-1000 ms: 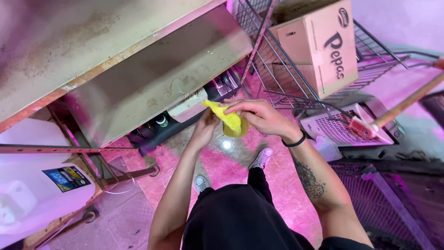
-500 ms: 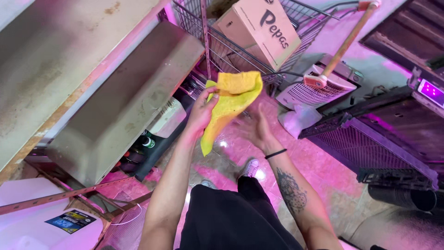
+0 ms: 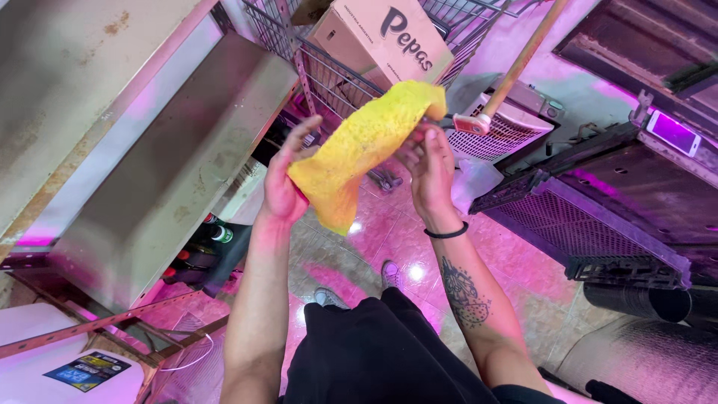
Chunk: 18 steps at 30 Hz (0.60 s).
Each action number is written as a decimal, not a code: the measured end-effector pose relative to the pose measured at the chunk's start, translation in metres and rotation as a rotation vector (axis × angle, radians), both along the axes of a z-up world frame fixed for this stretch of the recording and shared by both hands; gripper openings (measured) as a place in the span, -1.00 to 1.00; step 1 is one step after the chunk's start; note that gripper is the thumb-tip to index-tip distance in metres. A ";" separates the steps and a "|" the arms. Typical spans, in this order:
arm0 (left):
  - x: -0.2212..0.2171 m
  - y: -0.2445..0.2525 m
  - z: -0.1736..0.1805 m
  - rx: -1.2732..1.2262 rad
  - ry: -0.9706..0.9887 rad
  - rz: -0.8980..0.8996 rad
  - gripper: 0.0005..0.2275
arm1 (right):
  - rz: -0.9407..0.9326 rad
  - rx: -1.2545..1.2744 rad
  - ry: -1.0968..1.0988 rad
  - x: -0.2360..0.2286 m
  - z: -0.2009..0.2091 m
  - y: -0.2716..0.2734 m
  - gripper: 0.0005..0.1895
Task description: The person wipes a metal shelf with a yellow cloth, then places two white plastic jugs, a blue and yellow spray bottle, and several black plastic buckets onto the shelf. The person arranges the items on the shelf.
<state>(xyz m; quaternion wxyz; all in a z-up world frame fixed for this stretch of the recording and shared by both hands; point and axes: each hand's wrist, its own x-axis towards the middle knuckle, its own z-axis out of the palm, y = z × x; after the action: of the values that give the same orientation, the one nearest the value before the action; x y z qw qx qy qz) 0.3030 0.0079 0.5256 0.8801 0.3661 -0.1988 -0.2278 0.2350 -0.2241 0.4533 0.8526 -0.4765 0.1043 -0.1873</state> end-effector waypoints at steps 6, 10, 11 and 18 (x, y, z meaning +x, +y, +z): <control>-0.019 -0.061 -0.029 0.208 0.023 -0.271 -0.09 | 0.339 0.361 0.422 -0.019 -0.063 -0.026 -0.32; -0.053 -0.112 -0.063 0.696 -0.194 -0.234 -0.06 | 0.150 0.032 0.449 -0.039 -0.073 -0.056 -0.48; -0.060 -0.128 -0.072 0.843 -0.317 -0.151 -0.04 | 0.074 -0.201 0.322 -0.042 -0.073 -0.063 -0.44; -0.053 -0.183 -0.077 0.650 -0.224 0.124 -0.26 | -0.025 -0.229 0.202 -0.046 -0.006 -0.139 -0.46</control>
<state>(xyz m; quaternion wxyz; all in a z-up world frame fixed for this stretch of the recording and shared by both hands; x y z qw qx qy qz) 0.2498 -0.1754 0.4484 0.7026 0.6611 -0.1886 -0.1835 0.1887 -0.3630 0.4470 0.7754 -0.5858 0.1733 -0.1596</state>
